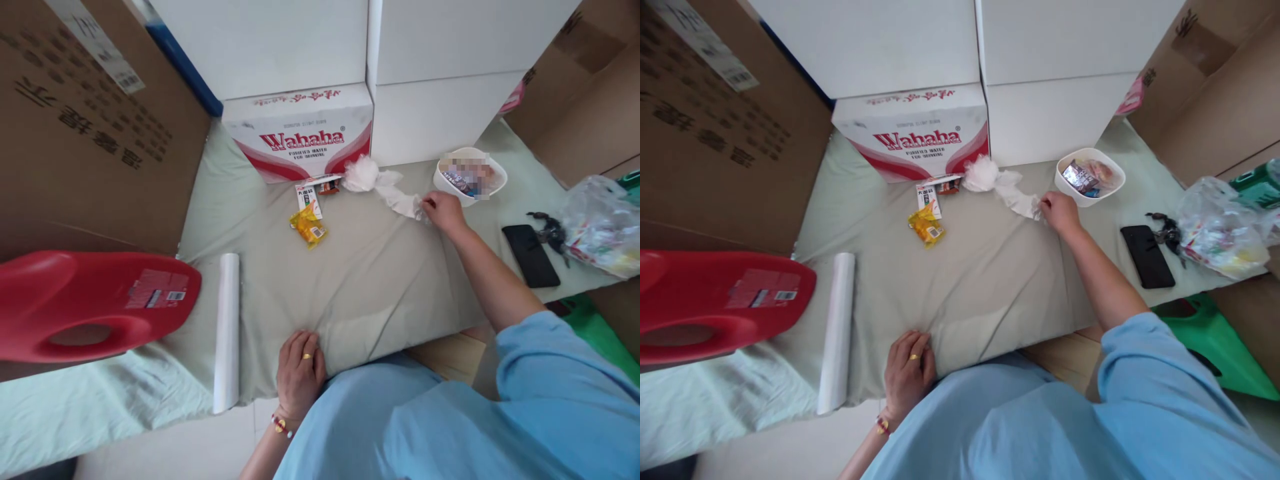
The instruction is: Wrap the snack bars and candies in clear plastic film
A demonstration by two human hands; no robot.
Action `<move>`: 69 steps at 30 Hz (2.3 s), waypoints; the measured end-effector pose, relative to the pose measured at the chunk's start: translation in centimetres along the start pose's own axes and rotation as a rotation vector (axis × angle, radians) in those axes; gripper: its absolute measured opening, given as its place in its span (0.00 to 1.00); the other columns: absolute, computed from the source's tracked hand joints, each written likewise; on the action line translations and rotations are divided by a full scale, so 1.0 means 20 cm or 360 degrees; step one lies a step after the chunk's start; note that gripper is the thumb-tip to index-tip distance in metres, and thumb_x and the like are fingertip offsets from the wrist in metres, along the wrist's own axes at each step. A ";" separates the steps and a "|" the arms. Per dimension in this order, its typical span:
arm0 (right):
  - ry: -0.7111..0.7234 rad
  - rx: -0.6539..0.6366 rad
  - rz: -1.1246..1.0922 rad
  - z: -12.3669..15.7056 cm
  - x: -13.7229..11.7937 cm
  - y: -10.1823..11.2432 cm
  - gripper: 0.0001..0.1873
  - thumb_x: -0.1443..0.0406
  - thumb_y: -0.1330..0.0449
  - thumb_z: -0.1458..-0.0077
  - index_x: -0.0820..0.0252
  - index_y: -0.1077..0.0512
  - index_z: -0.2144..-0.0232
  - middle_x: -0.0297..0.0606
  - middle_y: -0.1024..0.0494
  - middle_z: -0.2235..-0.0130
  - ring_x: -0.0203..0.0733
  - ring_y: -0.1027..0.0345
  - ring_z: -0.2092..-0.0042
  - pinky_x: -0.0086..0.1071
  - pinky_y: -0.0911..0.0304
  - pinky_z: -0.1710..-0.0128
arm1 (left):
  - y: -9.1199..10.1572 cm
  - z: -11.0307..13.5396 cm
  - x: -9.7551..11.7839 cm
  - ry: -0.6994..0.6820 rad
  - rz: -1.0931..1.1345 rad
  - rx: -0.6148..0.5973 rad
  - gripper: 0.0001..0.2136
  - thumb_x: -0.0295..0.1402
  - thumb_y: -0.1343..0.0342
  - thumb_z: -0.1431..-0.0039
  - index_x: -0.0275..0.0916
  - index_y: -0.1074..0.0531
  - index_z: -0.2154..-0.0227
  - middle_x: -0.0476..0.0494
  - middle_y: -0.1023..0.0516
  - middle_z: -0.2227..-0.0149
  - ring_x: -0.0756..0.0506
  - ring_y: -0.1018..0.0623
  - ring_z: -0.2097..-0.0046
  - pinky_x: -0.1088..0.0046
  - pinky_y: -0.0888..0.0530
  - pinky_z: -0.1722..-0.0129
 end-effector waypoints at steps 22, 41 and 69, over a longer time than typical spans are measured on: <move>-0.0241 -0.0408 -0.1267 1.14 -0.43 -0.31 0.12 0.51 0.34 0.46 0.51 0.19 0.69 0.36 0.19 0.69 0.53 0.25 0.60 0.44 0.30 0.57 | -0.40 -0.53 0.35 0.0910 0.1790 -0.0641 0.20 0.54 0.35 0.41 0.40 0.24 0.70 0.46 0.22 0.68 0.47 0.24 0.64 0.72 0.26 0.65; -0.0955 -0.0479 -0.2131 1.18 -0.27 -0.29 0.15 0.54 0.27 0.48 0.56 0.26 0.68 0.29 0.31 0.76 0.29 0.48 0.80 0.22 0.52 0.87 | -0.31 -0.34 -0.04 0.1371 0.1946 -0.0223 0.20 0.49 0.30 0.45 0.40 0.30 0.73 0.50 0.22 0.68 0.49 0.21 0.65 0.72 0.26 0.62; 0.0111 -0.0545 -0.1329 0.93 -0.40 0.03 0.16 0.48 0.32 0.40 0.52 0.19 0.65 0.42 0.16 0.51 0.50 0.25 0.47 0.46 0.31 0.43 | 0.00 -0.43 -0.25 0.1171 0.1997 -0.0558 0.14 0.36 0.23 0.51 0.38 0.23 0.70 0.47 0.19 0.64 0.52 0.23 0.67 0.76 0.27 0.64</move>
Point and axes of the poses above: each hand's wrist, its own z-axis away from the middle knuckle, its own y-axis out of the back of the hand, x = y × z, the point moved 8 cm from there along -z, towards the middle knuckle
